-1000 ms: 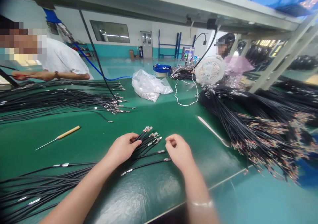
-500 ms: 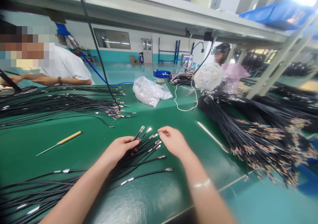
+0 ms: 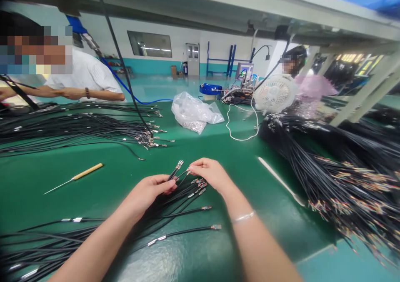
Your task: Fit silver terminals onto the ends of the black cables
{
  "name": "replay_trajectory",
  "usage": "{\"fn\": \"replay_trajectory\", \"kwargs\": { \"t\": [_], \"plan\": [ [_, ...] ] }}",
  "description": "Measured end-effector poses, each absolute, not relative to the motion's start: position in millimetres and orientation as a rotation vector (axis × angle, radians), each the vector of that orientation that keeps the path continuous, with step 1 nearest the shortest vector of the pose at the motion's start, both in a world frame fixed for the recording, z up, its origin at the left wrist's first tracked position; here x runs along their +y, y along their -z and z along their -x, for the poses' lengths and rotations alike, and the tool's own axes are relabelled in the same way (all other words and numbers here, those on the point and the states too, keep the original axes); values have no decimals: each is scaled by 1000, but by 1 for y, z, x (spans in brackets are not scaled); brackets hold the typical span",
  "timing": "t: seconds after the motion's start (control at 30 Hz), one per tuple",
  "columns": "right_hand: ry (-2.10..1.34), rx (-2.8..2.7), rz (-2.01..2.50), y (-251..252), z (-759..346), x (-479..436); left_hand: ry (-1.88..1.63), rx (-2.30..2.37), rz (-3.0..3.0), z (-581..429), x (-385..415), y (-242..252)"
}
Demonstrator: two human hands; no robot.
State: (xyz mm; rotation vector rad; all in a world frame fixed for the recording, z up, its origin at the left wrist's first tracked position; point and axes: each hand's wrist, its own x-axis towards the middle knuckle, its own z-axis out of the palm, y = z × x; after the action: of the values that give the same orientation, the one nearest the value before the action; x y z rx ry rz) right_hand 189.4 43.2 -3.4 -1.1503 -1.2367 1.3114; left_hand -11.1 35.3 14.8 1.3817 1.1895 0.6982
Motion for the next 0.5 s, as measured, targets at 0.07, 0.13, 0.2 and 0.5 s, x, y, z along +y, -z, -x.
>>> {"fn": "replay_trajectory", "kwargs": {
  "t": [0.07, 0.13, 0.2, 0.5],
  "plan": [
    [-1336, -1213, 1138, 3, -189, 43, -705, 1197, -1376, 11, 35, -15],
    [-1369, -1213, 1113, 2, -190, 43, -715, 1207, -1363, 10, 35, -16],
    [-1393, -1218, 1078, 2, -191, 42, -731, 1220, -1339, 9, 35, -16],
    [-1428, -1190, 1005, -3, -194, 38, -761, 1164, -1250, 7, 34, -18]
  ]
}}
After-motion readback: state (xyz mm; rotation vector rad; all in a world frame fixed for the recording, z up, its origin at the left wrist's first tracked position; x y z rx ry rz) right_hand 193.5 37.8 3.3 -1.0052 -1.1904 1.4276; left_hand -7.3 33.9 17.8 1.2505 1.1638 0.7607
